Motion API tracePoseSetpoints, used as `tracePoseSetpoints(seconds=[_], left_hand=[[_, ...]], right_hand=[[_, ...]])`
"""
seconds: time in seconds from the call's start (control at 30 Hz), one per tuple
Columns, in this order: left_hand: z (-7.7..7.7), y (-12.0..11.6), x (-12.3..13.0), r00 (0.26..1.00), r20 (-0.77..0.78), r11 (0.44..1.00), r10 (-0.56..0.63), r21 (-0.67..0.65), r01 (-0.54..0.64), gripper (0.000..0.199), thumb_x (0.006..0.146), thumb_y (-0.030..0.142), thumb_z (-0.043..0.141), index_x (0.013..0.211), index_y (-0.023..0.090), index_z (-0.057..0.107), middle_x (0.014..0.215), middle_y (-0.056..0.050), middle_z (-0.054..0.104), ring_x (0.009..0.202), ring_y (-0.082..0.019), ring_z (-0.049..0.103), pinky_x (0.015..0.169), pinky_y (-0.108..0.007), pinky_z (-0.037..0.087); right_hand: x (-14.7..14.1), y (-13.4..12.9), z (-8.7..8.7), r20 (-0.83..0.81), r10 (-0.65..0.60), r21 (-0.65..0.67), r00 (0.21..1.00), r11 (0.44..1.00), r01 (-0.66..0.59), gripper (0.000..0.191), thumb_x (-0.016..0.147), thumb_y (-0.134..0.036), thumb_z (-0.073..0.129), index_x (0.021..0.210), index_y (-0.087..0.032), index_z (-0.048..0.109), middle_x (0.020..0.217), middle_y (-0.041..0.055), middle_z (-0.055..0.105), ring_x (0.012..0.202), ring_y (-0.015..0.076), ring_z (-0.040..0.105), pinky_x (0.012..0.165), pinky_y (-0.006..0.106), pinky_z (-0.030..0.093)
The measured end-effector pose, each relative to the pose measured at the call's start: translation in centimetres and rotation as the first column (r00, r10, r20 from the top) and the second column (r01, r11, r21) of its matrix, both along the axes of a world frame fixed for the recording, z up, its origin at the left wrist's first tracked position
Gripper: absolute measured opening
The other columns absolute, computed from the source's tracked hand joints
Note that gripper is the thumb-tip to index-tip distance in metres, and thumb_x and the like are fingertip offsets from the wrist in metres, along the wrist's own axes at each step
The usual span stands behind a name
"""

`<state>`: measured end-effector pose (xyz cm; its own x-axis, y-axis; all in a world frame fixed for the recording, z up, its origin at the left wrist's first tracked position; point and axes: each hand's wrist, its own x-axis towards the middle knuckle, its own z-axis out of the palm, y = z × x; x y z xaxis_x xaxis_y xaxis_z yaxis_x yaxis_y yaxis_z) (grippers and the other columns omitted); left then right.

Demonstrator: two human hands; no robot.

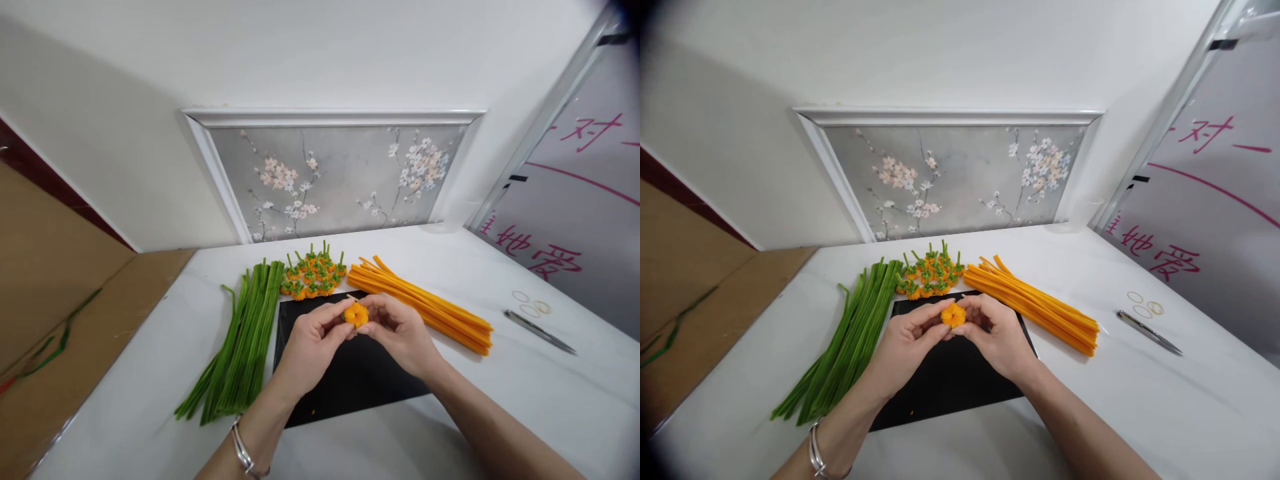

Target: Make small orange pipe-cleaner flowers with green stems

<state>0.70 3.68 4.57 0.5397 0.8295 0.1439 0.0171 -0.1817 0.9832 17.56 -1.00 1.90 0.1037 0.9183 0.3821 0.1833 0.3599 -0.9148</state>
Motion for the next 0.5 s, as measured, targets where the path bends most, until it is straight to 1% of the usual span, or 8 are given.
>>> tracePoseSetpoints(seconds=[0.07, 0.17, 0.27, 0.4, 0.5], left_hand=[[0.30, -0.11, 0.01, 0.999, 0.038, 0.996, -0.023, -0.089, 0.027, 0.037, 0.080, 0.021, 0.067, 0.117, 0.022, 0.068, 0.099, -0.004, 0.071, 0.084, -0.015, 0.065, 0.082, -0.029, 0.054], [0.61, -0.28, 0.17, 0.997, 0.071, 0.981, 0.028, -0.193, -0.014, 0.034, 0.079, 0.025, 0.069, 0.112, 0.020, 0.070, 0.103, -0.005, 0.072, 0.084, -0.016, 0.066, 0.080, -0.029, 0.056], [0.61, -0.37, 0.28, 0.994, 0.091, 0.972, 0.061, -0.233, -0.038, 0.029, 0.079, 0.025, 0.070, 0.106, 0.019, 0.073, 0.103, -0.006, 0.072, 0.083, -0.015, 0.065, 0.078, -0.028, 0.055], [0.46, -0.34, 0.22, 0.993, 0.117, 0.963, 0.031, -0.270, 0.002, 0.027, 0.079, 0.025, 0.070, 0.106, 0.018, 0.074, 0.097, -0.006, 0.071, 0.078, -0.012, 0.063, 0.076, -0.025, 0.054], [0.57, -0.30, 0.19, 0.991, 0.136, 0.958, 0.014, -0.284, 0.025, 0.028, 0.081, 0.026, 0.068, 0.107, 0.019, 0.073, 0.100, -0.006, 0.071, 0.080, -0.012, 0.062, 0.076, -0.024, 0.053]], right_hand=[[-0.01, -0.02, 0.08, -0.004, -0.004, 0.016, 1.000, 1.000, 0.004, 0.024, 0.079, -0.027, 0.070, 0.100, -0.019, 0.062, 0.079, 0.0015, 0.062, 0.068, 0.0141, 0.059, 0.063, 0.027, 0.051], [-0.07, -0.04, 0.12, -0.008, 0.010, 0.040, 1.000, 0.999, -0.009, 0.027, 0.079, -0.027, 0.070, 0.103, -0.020, 0.062, 0.083, 0.0021, 0.062, 0.070, 0.0145, 0.059, 0.065, 0.028, 0.052], [-0.17, -0.11, 0.16, 0.006, 0.005, 0.069, 1.000, 0.998, -0.005, 0.027, 0.080, -0.025, 0.070, 0.105, -0.021, 0.062, 0.086, 0.0025, 0.061, 0.072, 0.0142, 0.059, 0.066, 0.027, 0.052], [-0.26, -0.16, 0.25, 0.003, 0.007, 0.107, 1.000, 0.994, -0.008, 0.023, 0.081, -0.023, 0.069, 0.103, -0.022, 0.064, 0.087, 0.0025, 0.062, 0.073, 0.0138, 0.059, 0.066, 0.026, 0.052], [-0.28, -0.13, 0.28, -0.022, 0.012, 0.112, 1.000, 0.994, -0.010, 0.023, 0.080, -0.023, 0.069, 0.103, -0.022, 0.064, 0.088, 0.0031, 0.062, 0.074, 0.0143, 0.060, 0.067, 0.027, 0.052]])
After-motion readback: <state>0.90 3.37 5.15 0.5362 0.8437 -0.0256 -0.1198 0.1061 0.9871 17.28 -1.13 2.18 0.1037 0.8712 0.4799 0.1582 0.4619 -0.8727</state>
